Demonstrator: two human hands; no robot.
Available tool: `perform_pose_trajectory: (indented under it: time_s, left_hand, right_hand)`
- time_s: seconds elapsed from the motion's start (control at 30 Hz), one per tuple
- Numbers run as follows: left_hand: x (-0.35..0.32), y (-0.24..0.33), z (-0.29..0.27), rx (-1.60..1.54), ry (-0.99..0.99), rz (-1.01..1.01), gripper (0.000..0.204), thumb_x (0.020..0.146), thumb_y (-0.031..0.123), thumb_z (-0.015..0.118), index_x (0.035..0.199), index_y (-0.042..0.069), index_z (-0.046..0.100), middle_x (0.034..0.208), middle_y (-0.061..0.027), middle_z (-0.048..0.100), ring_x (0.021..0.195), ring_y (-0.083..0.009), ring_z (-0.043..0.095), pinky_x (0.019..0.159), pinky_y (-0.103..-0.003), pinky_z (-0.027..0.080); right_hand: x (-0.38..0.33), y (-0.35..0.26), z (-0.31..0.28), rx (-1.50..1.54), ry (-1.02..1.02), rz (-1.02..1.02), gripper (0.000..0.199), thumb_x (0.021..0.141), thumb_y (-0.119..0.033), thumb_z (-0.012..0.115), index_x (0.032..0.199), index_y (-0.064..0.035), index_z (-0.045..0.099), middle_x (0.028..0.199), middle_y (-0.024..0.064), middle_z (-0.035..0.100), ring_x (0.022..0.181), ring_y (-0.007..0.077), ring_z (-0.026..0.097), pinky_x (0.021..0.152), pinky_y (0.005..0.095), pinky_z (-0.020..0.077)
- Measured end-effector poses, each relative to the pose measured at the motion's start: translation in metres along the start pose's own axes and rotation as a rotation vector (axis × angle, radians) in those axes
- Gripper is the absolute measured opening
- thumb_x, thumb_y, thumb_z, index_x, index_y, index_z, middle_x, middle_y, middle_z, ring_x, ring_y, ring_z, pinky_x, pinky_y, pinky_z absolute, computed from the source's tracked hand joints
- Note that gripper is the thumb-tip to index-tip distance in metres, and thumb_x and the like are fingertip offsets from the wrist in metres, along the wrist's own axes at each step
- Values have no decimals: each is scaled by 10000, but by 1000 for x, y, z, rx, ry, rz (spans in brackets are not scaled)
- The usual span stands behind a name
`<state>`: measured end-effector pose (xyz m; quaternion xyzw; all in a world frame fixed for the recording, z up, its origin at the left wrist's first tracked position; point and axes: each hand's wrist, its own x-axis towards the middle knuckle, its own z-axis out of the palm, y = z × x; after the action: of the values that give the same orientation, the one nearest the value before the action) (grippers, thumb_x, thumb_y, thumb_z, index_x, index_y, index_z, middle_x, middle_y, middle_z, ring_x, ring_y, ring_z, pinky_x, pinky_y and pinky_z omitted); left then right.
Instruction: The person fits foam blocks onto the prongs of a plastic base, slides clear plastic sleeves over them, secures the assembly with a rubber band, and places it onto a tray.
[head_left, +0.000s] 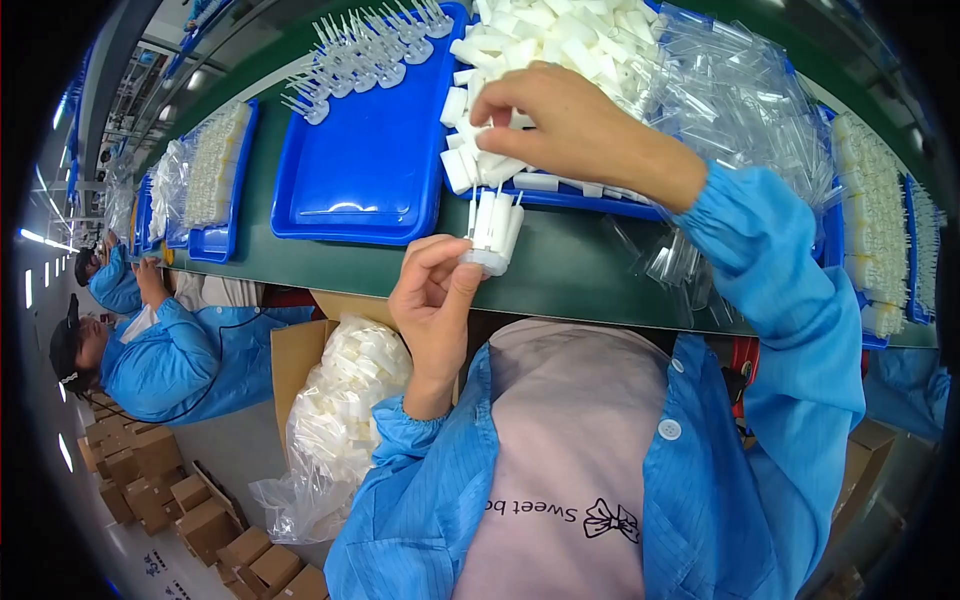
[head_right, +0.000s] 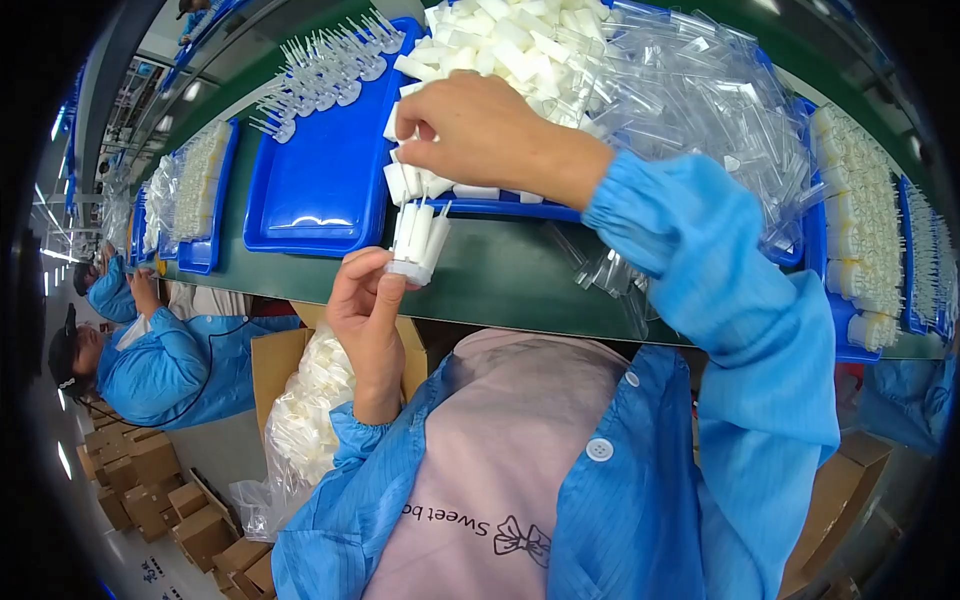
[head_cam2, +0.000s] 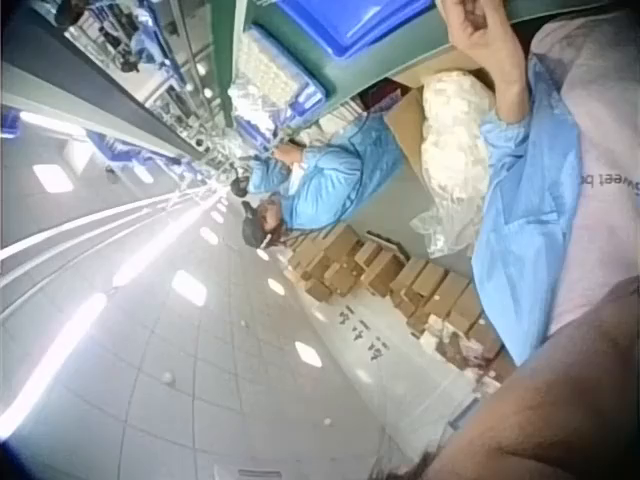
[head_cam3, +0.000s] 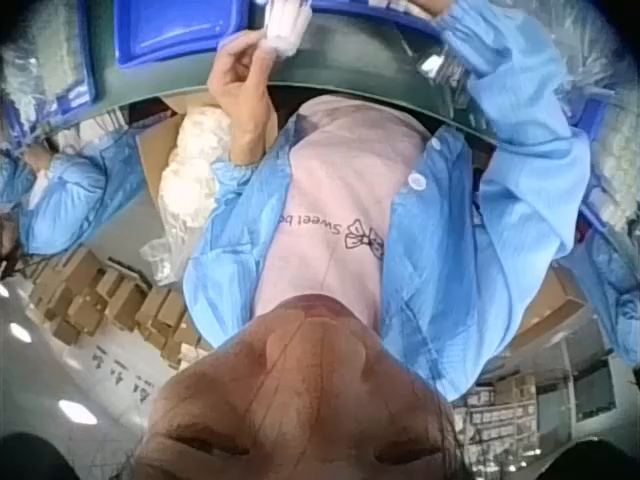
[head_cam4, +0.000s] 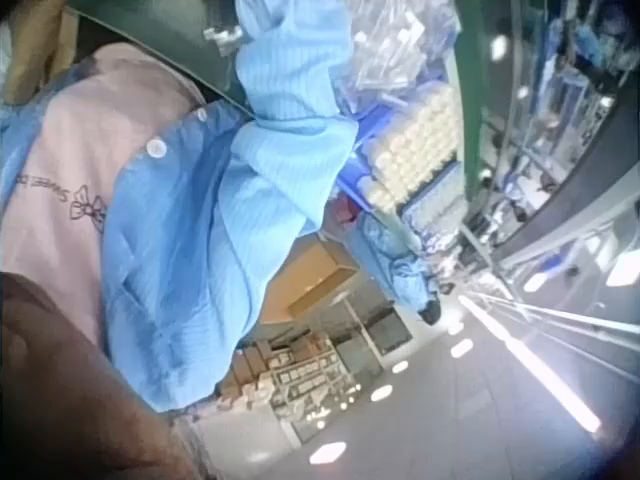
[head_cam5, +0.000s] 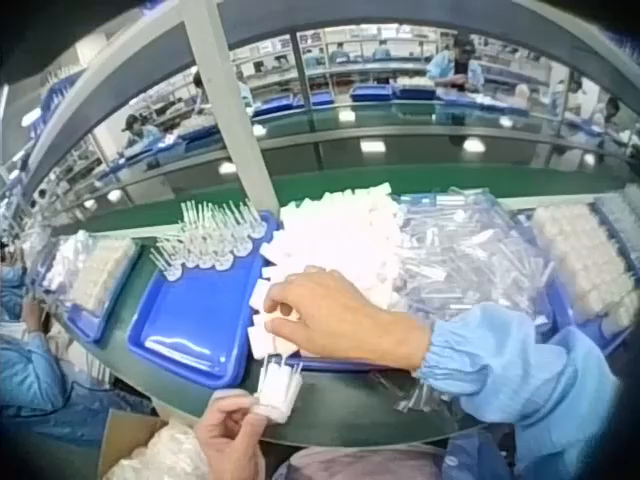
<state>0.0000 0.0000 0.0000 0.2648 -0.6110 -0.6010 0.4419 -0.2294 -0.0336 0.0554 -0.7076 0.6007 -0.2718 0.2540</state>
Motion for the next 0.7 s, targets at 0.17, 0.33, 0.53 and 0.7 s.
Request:
perform_pose_trajectory:
  time_s: [0.17, 0.33, 0.53, 0.7]
  left_hand:
    - [0, 6, -3, 92, 110, 17, 195, 857, 25, 623, 1045, -25, 614, 1054, -58, 528, 907, -101, 527, 794, -201, 429]
    - [2, 7, -10, 121, 180, 69, 189, 855, 41, 628, 1032, -27, 626, 1046, -58, 540, 917, -113, 523, 797, -212, 424]
    - [2, 8, -17, 169, 143, 125, 180, 848, 37, 630, 1019, -18, 634, 1049, -76, 559, 943, -139, 529, 830, -238, 417]
    - [6, 13, -9, 195, 116, 200, 157, 844, 38, 639, 993, -10, 652, 1014, -72, 559, 877, -118, 524, 736, -202, 422]
  right_hand:
    - [23, 0, 34, -508, 264, -158, 333, 746, -302, 673, 984, -89, 582, 786, 93, 640, 822, 270, 595, 767, 395, 392]
    - [34, 0, 42, -690, 201, -175, 225, 756, -192, 636, 930, -67, 566, 746, 102, 617, 798, 260, 589, 738, 395, 378]
    - [19, -6, -9, -60, 116, -31, 234, 822, -72, 467, 928, -99, 674, 867, 113, 660, 784, 246, 619, 655, 332, 460]
    - [0, -14, -31, 240, -38, 0, 196, 908, -117, 449, 904, -53, 635, 803, 26, 587, 714, 102, 502, 644, 270, 411]
